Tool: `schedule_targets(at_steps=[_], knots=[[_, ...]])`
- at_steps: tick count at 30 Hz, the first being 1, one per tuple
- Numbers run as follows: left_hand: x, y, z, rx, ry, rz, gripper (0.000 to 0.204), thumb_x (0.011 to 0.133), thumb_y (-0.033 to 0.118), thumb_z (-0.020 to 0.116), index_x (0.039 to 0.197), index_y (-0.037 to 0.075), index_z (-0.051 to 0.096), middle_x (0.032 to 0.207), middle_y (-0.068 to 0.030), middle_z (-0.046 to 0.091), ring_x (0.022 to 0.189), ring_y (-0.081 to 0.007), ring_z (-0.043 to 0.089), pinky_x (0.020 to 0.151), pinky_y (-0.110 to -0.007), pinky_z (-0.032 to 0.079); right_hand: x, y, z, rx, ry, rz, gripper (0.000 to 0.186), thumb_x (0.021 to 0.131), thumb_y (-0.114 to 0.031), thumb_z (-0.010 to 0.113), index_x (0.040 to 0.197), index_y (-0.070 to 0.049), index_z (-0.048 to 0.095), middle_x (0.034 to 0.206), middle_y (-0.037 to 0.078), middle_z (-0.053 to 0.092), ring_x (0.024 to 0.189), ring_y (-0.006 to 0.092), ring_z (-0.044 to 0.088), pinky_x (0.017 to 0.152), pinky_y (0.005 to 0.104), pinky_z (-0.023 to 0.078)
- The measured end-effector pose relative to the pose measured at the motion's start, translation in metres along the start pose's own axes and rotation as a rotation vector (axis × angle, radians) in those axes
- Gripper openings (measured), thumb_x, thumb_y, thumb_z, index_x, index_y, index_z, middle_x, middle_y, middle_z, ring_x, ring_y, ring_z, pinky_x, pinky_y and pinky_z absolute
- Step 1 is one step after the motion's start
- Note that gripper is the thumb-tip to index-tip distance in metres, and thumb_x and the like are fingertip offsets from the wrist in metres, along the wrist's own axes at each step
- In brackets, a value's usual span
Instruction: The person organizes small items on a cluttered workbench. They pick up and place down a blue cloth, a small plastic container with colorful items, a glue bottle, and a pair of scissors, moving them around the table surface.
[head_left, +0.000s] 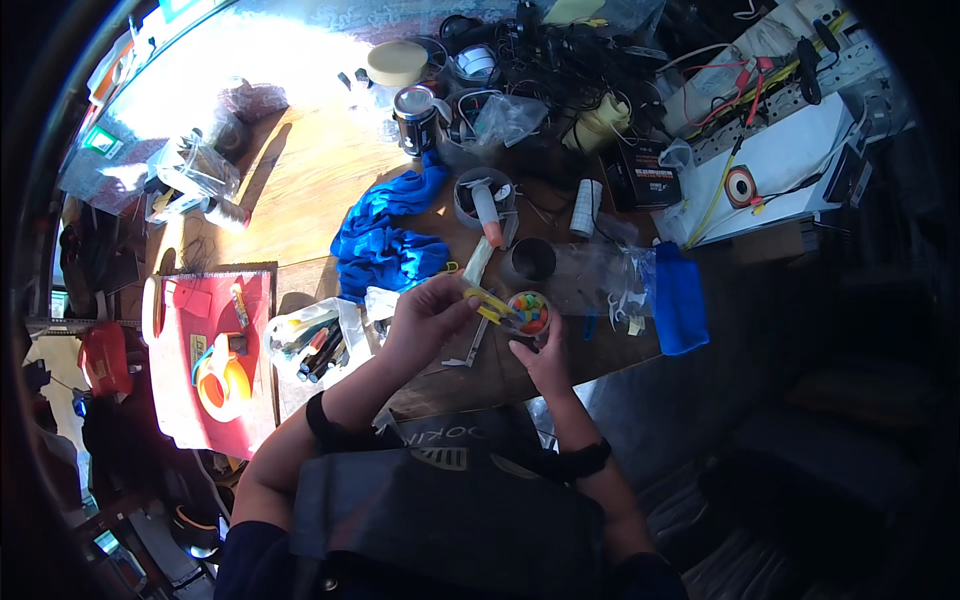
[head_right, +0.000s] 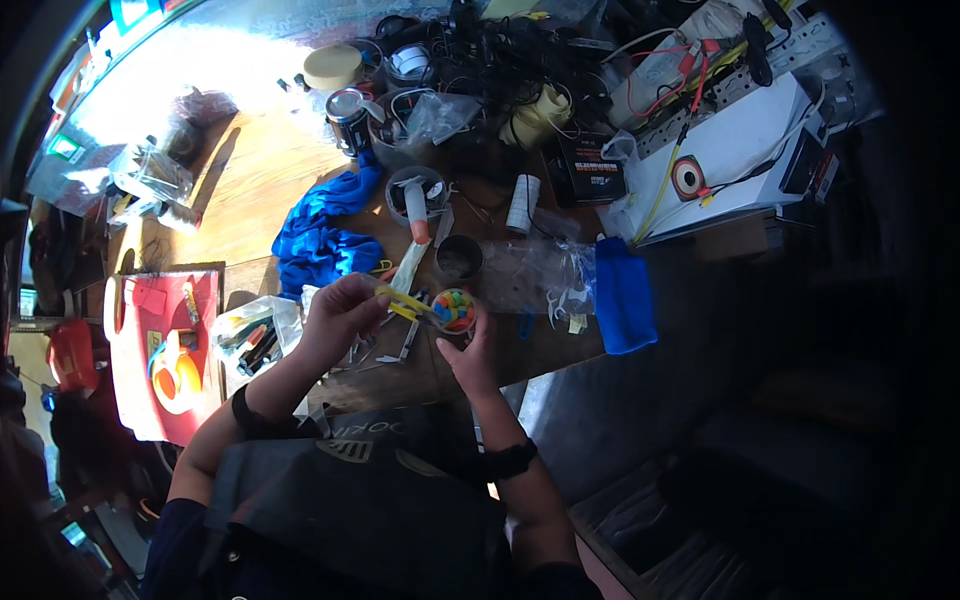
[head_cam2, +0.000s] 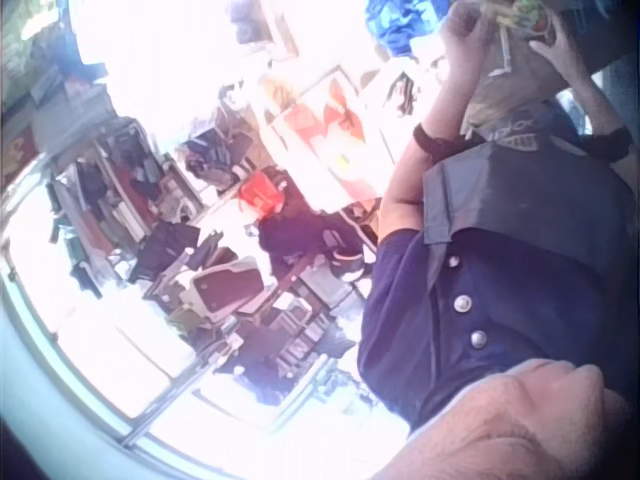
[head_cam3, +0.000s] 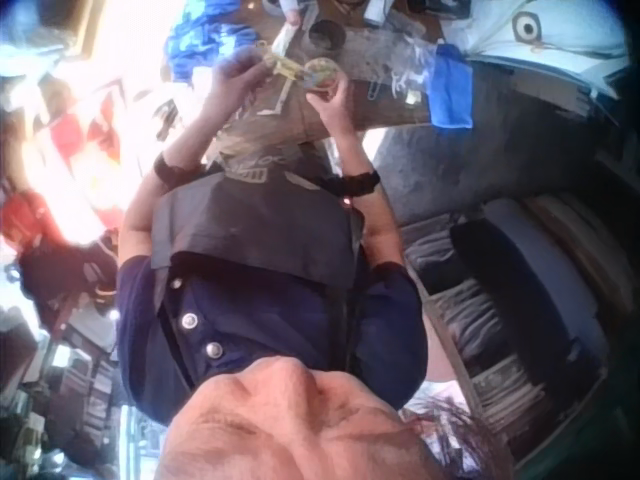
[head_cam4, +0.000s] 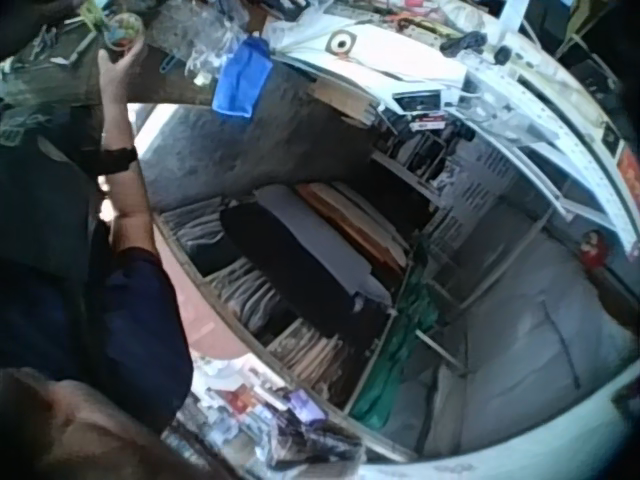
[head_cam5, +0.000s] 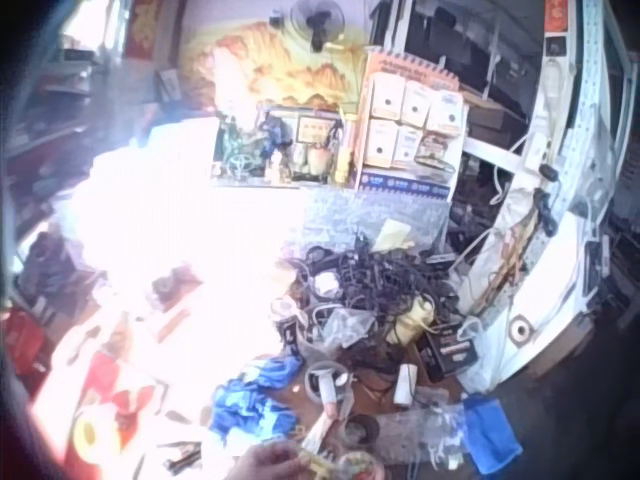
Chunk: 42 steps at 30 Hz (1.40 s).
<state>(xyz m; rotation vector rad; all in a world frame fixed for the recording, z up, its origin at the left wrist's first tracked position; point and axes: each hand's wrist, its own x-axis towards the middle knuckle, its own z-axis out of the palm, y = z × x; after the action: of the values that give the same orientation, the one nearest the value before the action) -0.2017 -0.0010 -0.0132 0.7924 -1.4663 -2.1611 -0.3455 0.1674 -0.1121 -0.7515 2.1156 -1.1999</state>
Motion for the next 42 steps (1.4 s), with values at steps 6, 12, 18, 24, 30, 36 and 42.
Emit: schedule_targets(at_steps=[6,12,18,24,30,36,42], knots=[[0.029,-0.004,0.025,0.671,-0.197,0.307,0.01,0.083,0.009,0.063,0.091,0.003,0.06,0.08,-0.004,0.059,0.07,-0.0176,0.058,0.062,-0.029,0.046,0.002,0.005,0.002,0.17,0.035,0.009,0.073,0.074,-0.005,0.071,0.135,-0.005,0.032,0.126,0.012,0.042,0.114,0.0229,0.05,0.089,0.0349,0.047],[0.044,-0.006,0.039,0.917,-0.415,0.442,0.008,0.078,0.008,0.063,0.085,0.005,0.059,0.088,-0.0103,0.06,0.079,-0.0329,0.06,0.068,-0.039,0.048,0.004,0.011,0.001,0.195,0.015,0.008,0.07,0.074,-0.005,0.07,0.134,-0.005,0.033,0.125,0.013,0.042,0.114,0.0245,0.05,0.089,0.0353,0.047],[0.039,-0.007,0.036,1.047,-0.482,0.202,0.034,0.078,0.011,0.065,0.111,0.007,0.058,0.089,-0.0135,0.06,0.08,-0.0316,0.062,0.071,-0.038,0.049,0.008,0.013,0.007,0.174,0.058,-0.113,0.075,0.07,-0.008,0.073,0.134,-0.005,0.033,0.125,0.016,0.043,0.116,0.0266,0.048,0.095,0.0373,0.044],[0.008,0.001,-0.061,0.79,-0.017,0.013,0.026,0.085,0.011,0.06,0.109,0.001,0.057,0.09,-0.0131,0.063,0.079,-0.0232,0.064,0.069,-0.031,0.05,0.013,0.012,0.014,0.132,0.065,-0.165,0.079,0.067,-0.009,0.077,0.133,-0.004,0.034,0.124,0.017,0.046,0.114,0.0278,0.05,0.098,0.037,0.04],[-0.058,-0.039,-0.078,0.632,-0.056,-0.392,0.022,0.088,0.013,0.052,0.106,0.001,0.056,0.081,-0.0138,0.064,0.074,-0.0229,0.065,0.063,-0.035,0.051,0.017,0.015,0.018,0.002,0.084,-0.124,0.078,0.068,-0.014,0.079,0.13,-0.003,0.034,0.122,0.017,0.048,0.112,0.0285,0.052,0.096,0.0377,0.042],[-0.072,-0.084,-0.074,1.342,-0.216,-0.384,0.024,0.082,0.008,0.052,0.106,0.007,0.053,0.096,-0.0225,0.054,0.085,-0.0393,0.059,0.07,-0.044,0.049,0.019,0.018,0.014,-0.005,0.042,-0.107,0.078,0.068,-0.016,0.079,0.129,-0.002,0.035,0.12,0.017,0.049,0.11,0.0285,0.052,0.095,0.037,0.042],[-0.068,-0.108,-0.079,1.252,-0.174,-0.089,0.028,0.08,0.004,0.052,0.108,0.007,0.053,0.104,-0.0193,0.05,0.088,-0.0357,0.057,0.072,-0.042,0.049,0.017,0.015,0.013,-0.01,0.043,-0.11,0.076,0.068,-0.018,0.08,0.128,-0.002,0.036,0.118,0.018,0.05,0.108,0.0284,0.053,0.094,0.0365,0.042]])
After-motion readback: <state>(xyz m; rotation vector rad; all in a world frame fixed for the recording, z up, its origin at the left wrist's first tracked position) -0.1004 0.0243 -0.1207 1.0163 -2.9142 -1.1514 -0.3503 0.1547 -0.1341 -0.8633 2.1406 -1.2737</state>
